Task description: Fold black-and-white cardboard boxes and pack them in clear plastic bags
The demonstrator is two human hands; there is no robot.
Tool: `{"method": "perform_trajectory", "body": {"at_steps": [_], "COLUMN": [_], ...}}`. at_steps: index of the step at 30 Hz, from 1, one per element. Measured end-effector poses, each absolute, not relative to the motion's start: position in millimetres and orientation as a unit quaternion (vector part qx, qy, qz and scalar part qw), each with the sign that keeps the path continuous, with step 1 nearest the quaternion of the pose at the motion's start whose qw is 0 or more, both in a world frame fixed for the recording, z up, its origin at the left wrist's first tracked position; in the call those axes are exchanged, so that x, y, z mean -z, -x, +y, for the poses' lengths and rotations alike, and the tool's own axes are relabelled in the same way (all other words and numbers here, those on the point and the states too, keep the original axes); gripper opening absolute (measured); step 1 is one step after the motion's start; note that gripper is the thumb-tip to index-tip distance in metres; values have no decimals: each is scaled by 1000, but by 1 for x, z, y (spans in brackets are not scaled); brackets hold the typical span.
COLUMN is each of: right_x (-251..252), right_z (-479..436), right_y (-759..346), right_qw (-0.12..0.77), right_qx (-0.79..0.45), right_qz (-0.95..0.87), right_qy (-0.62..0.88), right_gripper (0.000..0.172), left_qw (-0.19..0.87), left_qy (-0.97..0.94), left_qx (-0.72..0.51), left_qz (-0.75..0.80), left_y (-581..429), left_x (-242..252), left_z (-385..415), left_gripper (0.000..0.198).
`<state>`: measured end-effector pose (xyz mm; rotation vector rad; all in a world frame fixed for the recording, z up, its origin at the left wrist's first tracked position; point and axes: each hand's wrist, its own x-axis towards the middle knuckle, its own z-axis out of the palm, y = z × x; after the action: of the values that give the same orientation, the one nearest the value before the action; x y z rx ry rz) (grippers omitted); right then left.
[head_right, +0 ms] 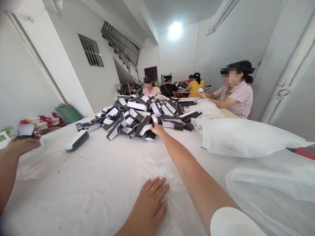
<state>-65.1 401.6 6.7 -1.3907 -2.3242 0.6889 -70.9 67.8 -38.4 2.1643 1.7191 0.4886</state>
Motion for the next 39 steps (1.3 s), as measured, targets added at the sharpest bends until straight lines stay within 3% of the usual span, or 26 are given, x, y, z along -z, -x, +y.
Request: {"method": "perform_trajectory", "body": {"at_steps": [6, 11, 19, 23, 30, 39], "right_x": [-26, -54, -72, -45, -13, -56], "right_z": [366, 346, 379, 401, 401, 347], "right_y": [55, -3, -6, 39, 115, 64], "right_qw": [111, 65, 265, 294, 253, 76], "right_qx": [-356, -382, -225, -186, -235, -309], "right_qz": [-842, -856, -792, -744, -799, -876], "right_qy": [389, 343, 502, 571, 492, 363], "right_gripper": [31, 34, 42, 47, 38, 40], "left_qw": [163, 157, 139, 149, 168, 140], "left_qy": [-764, -765, -770, -770, -768, -780], "left_qx": [-187, -188, -186, -184, -201, -189], "left_qz": [596, 595, 594, 592, 585, 579], "left_y": [74, 73, 68, 70, 72, 72], "left_x": [40, 38, 40, 43, 50, 44], "left_z": [67, 66, 65, 64, 66, 62], "left_gripper": [48, 47, 47, 49, 52, 48]}}
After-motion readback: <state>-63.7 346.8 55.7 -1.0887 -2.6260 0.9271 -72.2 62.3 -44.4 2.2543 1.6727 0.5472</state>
